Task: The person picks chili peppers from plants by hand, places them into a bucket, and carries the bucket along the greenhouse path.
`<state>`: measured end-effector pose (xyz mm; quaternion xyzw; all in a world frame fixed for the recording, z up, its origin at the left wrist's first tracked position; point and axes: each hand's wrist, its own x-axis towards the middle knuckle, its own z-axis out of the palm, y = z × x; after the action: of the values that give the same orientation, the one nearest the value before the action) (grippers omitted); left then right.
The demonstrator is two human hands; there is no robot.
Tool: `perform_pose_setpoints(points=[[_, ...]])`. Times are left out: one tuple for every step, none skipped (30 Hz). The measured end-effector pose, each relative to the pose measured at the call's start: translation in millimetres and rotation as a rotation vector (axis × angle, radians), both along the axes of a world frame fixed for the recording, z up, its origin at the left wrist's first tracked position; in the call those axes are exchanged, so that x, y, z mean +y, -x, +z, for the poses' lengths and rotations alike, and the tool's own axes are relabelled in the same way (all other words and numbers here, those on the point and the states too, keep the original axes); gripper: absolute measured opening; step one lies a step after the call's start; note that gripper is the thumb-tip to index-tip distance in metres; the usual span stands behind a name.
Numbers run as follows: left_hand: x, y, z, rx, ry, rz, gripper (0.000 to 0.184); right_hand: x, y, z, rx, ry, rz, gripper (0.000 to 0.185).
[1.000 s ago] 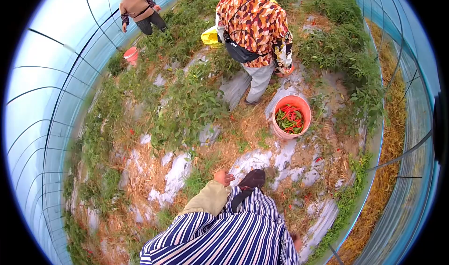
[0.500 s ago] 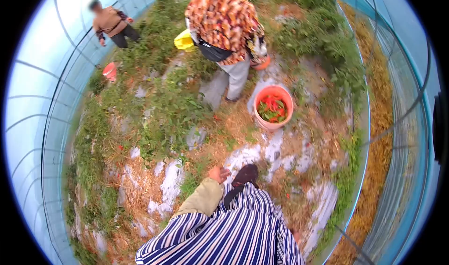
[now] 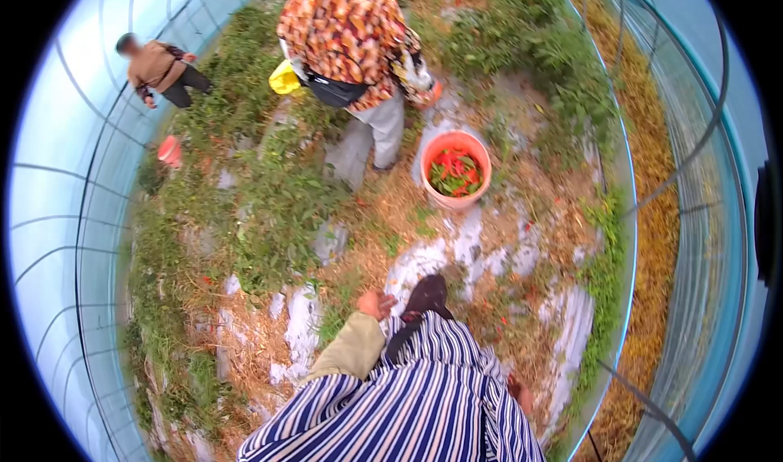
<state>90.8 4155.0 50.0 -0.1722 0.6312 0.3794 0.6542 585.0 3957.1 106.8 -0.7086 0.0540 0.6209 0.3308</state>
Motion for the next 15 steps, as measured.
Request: perform_pose_setpoints(points=[[0, -4, -2, 0.047, -0.004, -0.015, 0.035, -2, -3, -3, -0.058, 0.001, 0.118, 0.033], [5, -10, 15, 0.06, 0.019, 0.007, 0.035, -3, -5, -5, -0.119, 0.003, 0.232, 0.033], [8, -10, 18, 0.028, 0.001, -0.035, 0.036, 2, -2, -1, -0.032, 0.065, 0.057, 0.034], [13, -12, 31, 0.046, 0.011, -0.056, 0.037, -11, -16, -22, 0.0, -0.107, 0.251, 0.037], [14, -16, 44, 0.061, 0.027, -0.083, 0.038, -4, -14, -12, -0.006, -0.041, 0.157, 0.037], [14, -18, 45, 0.065, 0.012, -0.067, 0.038, 7, -9, -9, -0.01, -0.006, 0.105, 0.036], [13, -20, 47, 0.064, -0.007, -0.094, 0.039, 14, -6, -4, -0.01, 0.001, 0.078, 0.036], [15, -19, 51, 0.065, -0.027, -0.119, 0.039, 23, -1, 1, -0.016, 0.006, 0.071, 0.035], [16, -22, 59, 0.072, -0.017, -0.118, 0.038, 30, 0, 2, -0.014, 0.006, 0.069, 0.035], [17, -23, 68, 0.08, -0.01, -0.118, 0.038, 36, 1, 3, -0.017, 0.008, 0.069, 0.035], [17, -25, 71, 0.086, -0.002, -0.12, 0.038, 43, 2, 6, -0.02, 0.01, 0.067, 0.034], [17, -29, 79, 0.087, -0.01, -0.111, 0.038, 48, 2, 6, -0.022, 0.009, 0.069, 0.034], [17, -33, 86, 0.099, 0.004, -0.114, 0.038, 52, 2, 6, -0.022, 0.007, 0.069, 0.034], [17, -34, 85, 0.111, 0.019, -0.117, 0.038, 58, 3, 5, -0.023, 0.006, 0.071, 0.033], [20, -34, 83, 0.113, 0.017, -0.113, 0.038, 60, 3, 5, -0.024, 0.004, 0.073, 0.033]])
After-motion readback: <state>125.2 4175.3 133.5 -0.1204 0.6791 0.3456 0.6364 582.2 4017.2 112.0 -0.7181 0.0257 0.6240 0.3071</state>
